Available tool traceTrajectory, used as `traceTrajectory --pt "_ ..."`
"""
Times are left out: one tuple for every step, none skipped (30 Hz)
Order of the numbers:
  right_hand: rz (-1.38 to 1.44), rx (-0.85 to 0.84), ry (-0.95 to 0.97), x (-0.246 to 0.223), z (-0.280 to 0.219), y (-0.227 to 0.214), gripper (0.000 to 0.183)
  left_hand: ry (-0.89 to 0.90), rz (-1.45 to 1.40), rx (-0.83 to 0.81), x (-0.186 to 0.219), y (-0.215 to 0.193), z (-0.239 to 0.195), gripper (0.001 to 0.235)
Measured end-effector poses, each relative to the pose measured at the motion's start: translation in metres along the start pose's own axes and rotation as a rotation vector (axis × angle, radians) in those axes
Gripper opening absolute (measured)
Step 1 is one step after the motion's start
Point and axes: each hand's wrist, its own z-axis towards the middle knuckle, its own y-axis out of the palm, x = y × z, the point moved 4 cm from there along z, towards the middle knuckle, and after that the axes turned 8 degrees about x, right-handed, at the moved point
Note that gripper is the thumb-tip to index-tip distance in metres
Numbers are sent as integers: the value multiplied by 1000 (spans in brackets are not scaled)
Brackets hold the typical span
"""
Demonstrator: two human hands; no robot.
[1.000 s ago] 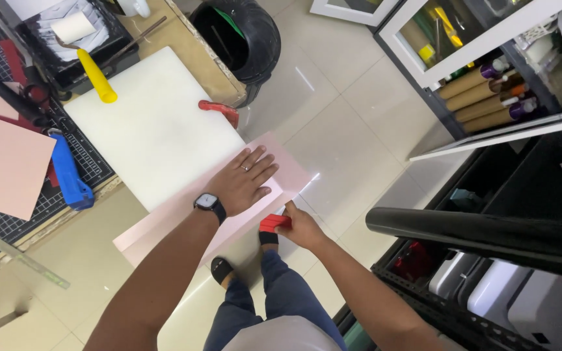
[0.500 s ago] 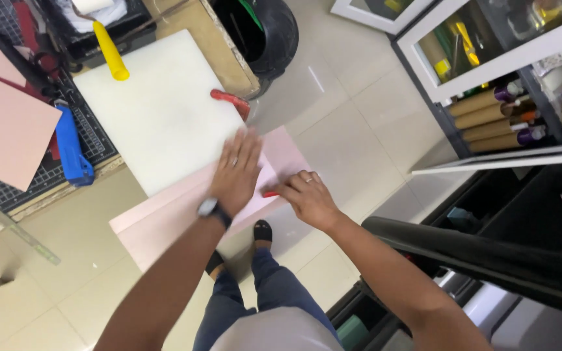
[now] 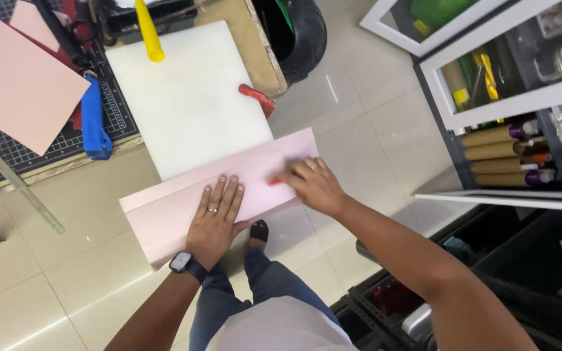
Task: Applying glue to a board with a roller and attaching a pink sheet, then smoothing it with a squeegee
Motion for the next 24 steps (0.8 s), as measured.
traceTrajectory --pt "-43 27 -2 3 18 1 20 7 10 -12 0 4 -1 89" --pt "-36 17 -2 16 29 16 20 -1 4 -20 0 3 0 89" --pt "-65 31 37 30 39 31 21 -6 2 -35 1 3 0 89" --pt "-97 51 76 45 52 46 24 -8 2 -46 -2 3 2 89" --pt "-93 46 74 34 33 36 24 -13 0 -50 3 3 -4 89" --pt "-62 47 53 29 22 26 23 -10 6 -47 2 4 -3 89" --pt "-32 48 31 23 11 17 23 -6 12 -43 0 5 -1 89" --pt "-26 42 30 12 2 8 23 -12 9 -49 -1 5 1 89" --pt "-10 38 -55 -3 -7 -1 23 -6 -3 -49 -2 4 3 89" --pt "10 35 -143 -18 -16 -10 25 -3 -12 -50 -3 3 3 89" --pt "19 31 -147 -20 -9 3 25 -13 -12 -55 0 2 -6 89" --pt "-5 32 -128 -13 3 16 24 0 -21 -26 -1 3 -4 89" --pt "-30 34 -108 -5 15 27 24 13 -29 4 -1 4 -2 89" --pt "-27 31 -112 2 33 34 24 7 -31 3 -1 4 -1 89" --pt "-48 -8 -53 11 51 43 24 3 -36 41 -1 3 0 87" --pt "-65 -51 12 17 64 53 24 0 -45 73 0 1 -4 85" --pt "-59 -59 14 7 50 48 24 -4 -50 65 6 -3 -11 85" --pt "-42 -3 -39 1 44 41 23 -26 -66 144 5 -10 -9 81" --pt "-26 52 -93 -5 39 34 22 -48 -83 223 3 -17 -7 77" --pt "-32 52 -92 -9 21 27 22 -44 -85 226 1 -13 -5 77" --pt "-3 73 -147 -15 4 20 22 -55 -85 266 -1 -10 -4 74" --pt "46 85 -212 -26 -16 15 22 -87 -80 297 -1 -9 -11 71" --pt "59 77 -221 -26 3 18 22 -104 -77 291 0 -6 -14 71" --pt "7 103 -200 -26 20 18 21 -104 -72 306 -1 -5 -16 67"
